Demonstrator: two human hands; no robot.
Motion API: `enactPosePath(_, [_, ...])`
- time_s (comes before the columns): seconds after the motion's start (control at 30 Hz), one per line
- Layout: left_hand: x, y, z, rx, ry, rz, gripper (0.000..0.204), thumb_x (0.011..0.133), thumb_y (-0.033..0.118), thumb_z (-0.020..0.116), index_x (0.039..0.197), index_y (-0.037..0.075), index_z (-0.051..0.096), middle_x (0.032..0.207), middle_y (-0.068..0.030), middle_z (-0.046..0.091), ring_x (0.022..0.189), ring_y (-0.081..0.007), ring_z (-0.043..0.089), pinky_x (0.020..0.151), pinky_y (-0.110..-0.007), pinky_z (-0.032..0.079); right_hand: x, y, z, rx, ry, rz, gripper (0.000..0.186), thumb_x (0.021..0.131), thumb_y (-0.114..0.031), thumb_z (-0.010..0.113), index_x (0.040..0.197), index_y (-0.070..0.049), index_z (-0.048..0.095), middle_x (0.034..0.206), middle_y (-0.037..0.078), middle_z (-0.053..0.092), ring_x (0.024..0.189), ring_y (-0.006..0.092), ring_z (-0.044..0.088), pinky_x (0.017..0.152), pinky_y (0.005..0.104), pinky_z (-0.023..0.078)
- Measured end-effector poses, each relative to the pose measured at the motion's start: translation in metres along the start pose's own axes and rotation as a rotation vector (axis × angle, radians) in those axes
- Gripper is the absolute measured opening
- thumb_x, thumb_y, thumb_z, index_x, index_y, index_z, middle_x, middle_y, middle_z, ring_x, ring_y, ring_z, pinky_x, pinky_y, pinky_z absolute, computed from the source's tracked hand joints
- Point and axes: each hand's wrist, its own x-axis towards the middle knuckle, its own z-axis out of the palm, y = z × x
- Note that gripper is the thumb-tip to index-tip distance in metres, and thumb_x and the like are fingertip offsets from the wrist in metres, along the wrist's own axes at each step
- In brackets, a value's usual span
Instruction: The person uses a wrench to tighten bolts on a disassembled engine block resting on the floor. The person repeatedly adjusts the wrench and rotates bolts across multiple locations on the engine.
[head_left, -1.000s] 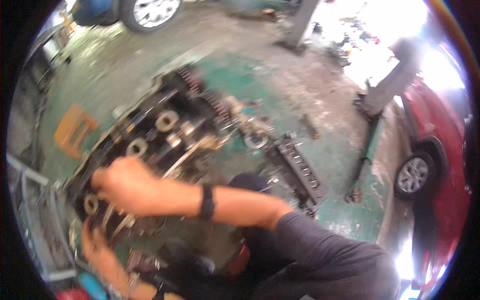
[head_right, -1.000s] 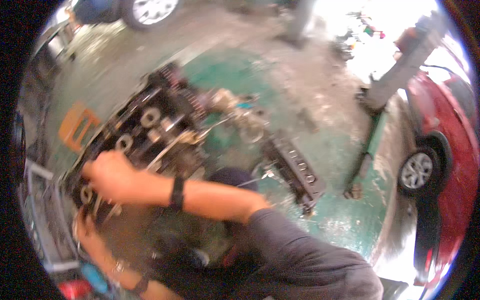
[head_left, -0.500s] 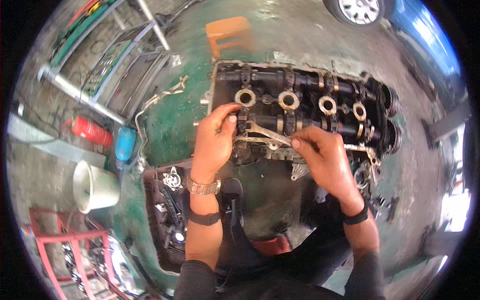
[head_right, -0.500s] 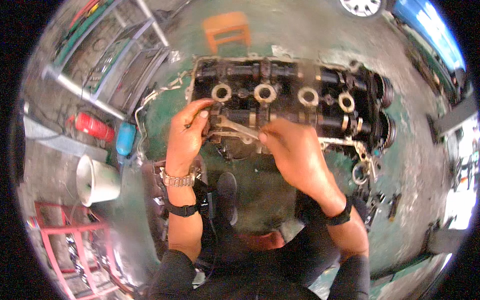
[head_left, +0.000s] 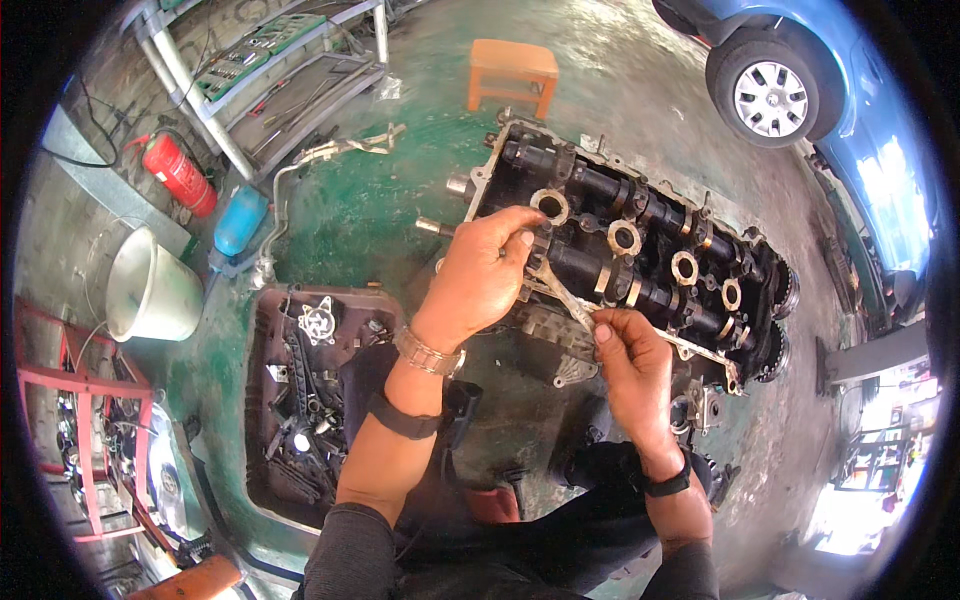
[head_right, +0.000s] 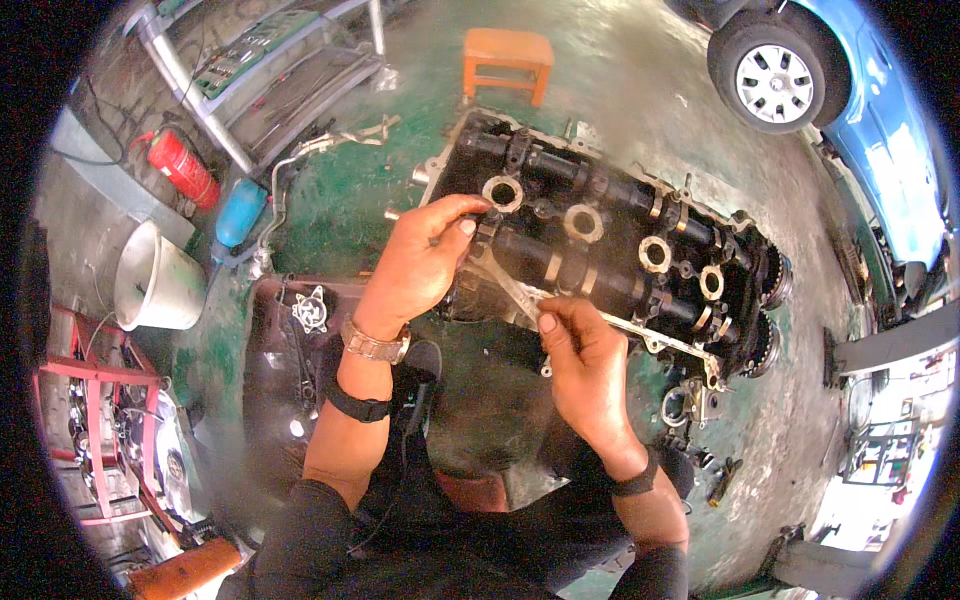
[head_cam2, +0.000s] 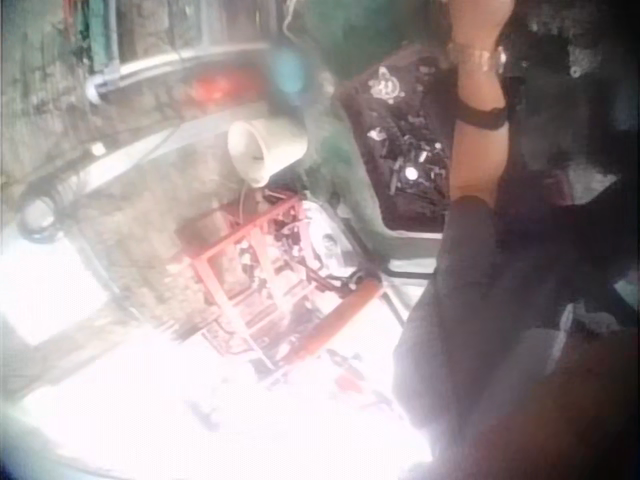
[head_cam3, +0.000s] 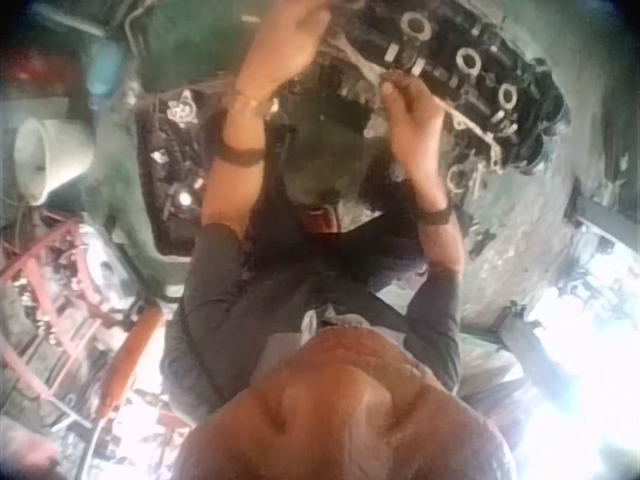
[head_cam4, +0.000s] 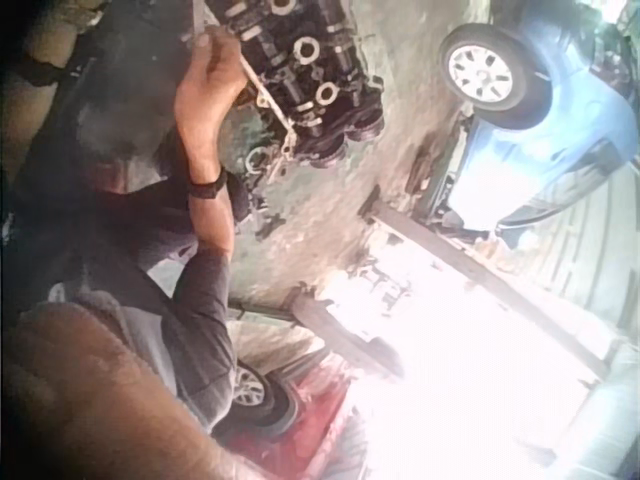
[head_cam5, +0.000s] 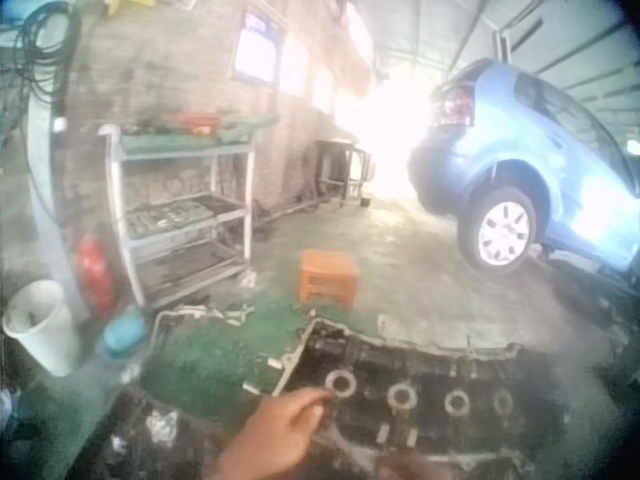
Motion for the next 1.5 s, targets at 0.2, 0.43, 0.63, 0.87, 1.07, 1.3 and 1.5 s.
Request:
enactPosePath(0.2, [0.000, 0.002, 0.000, 0.094, 0.045, 0.115, 0.021, 0.094, 0.005, 0.051, 0.111, -0.001, 0.062, 0.075, 0.0000, 0.057, 0.065, -0.0067, 0.046, 0.059, -0.024, 0.042, -0.008, 0.003, 0.008, 0.034, 0.013, 0.037, 0.016, 0.096, -0.009, 0.055, 0.104, 0.003, 0.061, 0.070, 0.002, 0.056, 0.065, 0.0077, 0.049, 0.061, 0.0238, 0.043])
enactPosePath(0.43, [-0.002, 0.004, -0.001, 0.089, 0.025, 0.023, 0.020, 0.091, 0.004, 0.053, 0.108, -0.003, 0.062, 0.089, -0.0155, 0.064, 0.078, -0.0250, 0.060, 0.072, -0.032, 0.048, -0.015, 0.003, 0.020, 0.016, -0.095, 0.040, 0.022, 0.098, -0.009, 0.052, 0.116, 0.003, 0.054, 0.075, 0.002, 0.058, 0.053, 0.0065, 0.049, 0.049, 0.0218, 0.041])
enactPosePath(0.63, [-0.001, -0.002, 0.002, 0.072, 0.039, 0.046, 0.021, 0.093, 0.003, 0.052, 0.111, -0.003, 0.062, 0.083, -0.0029, 0.063, 0.071, -0.0075, 0.052, 0.064, -0.025, 0.045, -0.015, -0.009, 0.025, 0.086, -0.296, 0.125, 0.029, 0.099, -0.007, 0.046, 0.125, 0.005, 0.046, 0.076, 0.008, 0.061, 0.053, 0.0116, 0.059, 0.045, 0.0234, 0.044])
enactPosePath(0.87, [0.000, -0.003, 0.001, 0.047, 0.017, 0.040, 0.022, 0.093, 0.003, 0.052, 0.112, -0.003, 0.061, 0.088, -0.0028, 0.065, 0.075, -0.0071, 0.053, 0.067, -0.024, 0.046, -0.012, -0.013, 0.037, 0.184, -0.319, 0.145, 0.030, 0.098, -0.005, 0.045, 0.127, 0.004, 0.044, 0.076, 0.007, 0.061, 0.052, 0.0121, 0.058, 0.046, 0.0235, 0.045])
enactPosePath(1.07, [-0.001, -0.001, -0.001, 0.052, -0.010, -0.016, 0.023, 0.093, 0.003, 0.052, 0.113, -0.004, 0.061, 0.093, -0.0044, 0.066, 0.081, -0.0085, 0.056, 0.073, -0.025, 0.048, -0.008, -0.007, 0.021, 0.126, -0.259, 0.135, 0.027, 0.097, -0.005, 0.050, 0.123, 0.002, 0.050, 0.073, 0.004, 0.058, 0.049, 0.0078, 0.051, 0.044, 0.0212, 0.039])
enactPosePath(1.3, [-0.002, 0.003, 0.003, 0.089, 0.008, 0.003, 0.023, 0.092, 0.004, 0.053, 0.111, -0.004, 0.062, 0.097, -0.0084, 0.067, 0.088, -0.0118, 0.059, 0.080, -0.028, 0.048, 0.003, -0.010, -0.005, 0.023, -0.074, 0.117, 0.023, 0.090, -0.006, 0.063, 0.112, 0.002, 0.060, 0.080, 0.003, 0.063, 0.068, 0.0076, 0.056, 0.060, 0.0237, 0.047])
enactPosePath(1.5, [-0.003, 0.007, 0.003, 0.151, 0.019, -0.020, 0.022, 0.092, 0.005, 0.053, 0.111, -0.003, 0.062, 0.095, -0.0100, 0.068, 0.087, -0.0124, 0.060, 0.080, -0.028, 0.048, 0.043, -0.024, -0.030, -0.031, 0.062, -0.080, 0.018, 0.085, -0.005, 0.067, 0.102, 0.002, 0.066, 0.081, 0.005, 0.069, 0.068, 0.0078, 0.059, 0.062, 0.0225, 0.047])
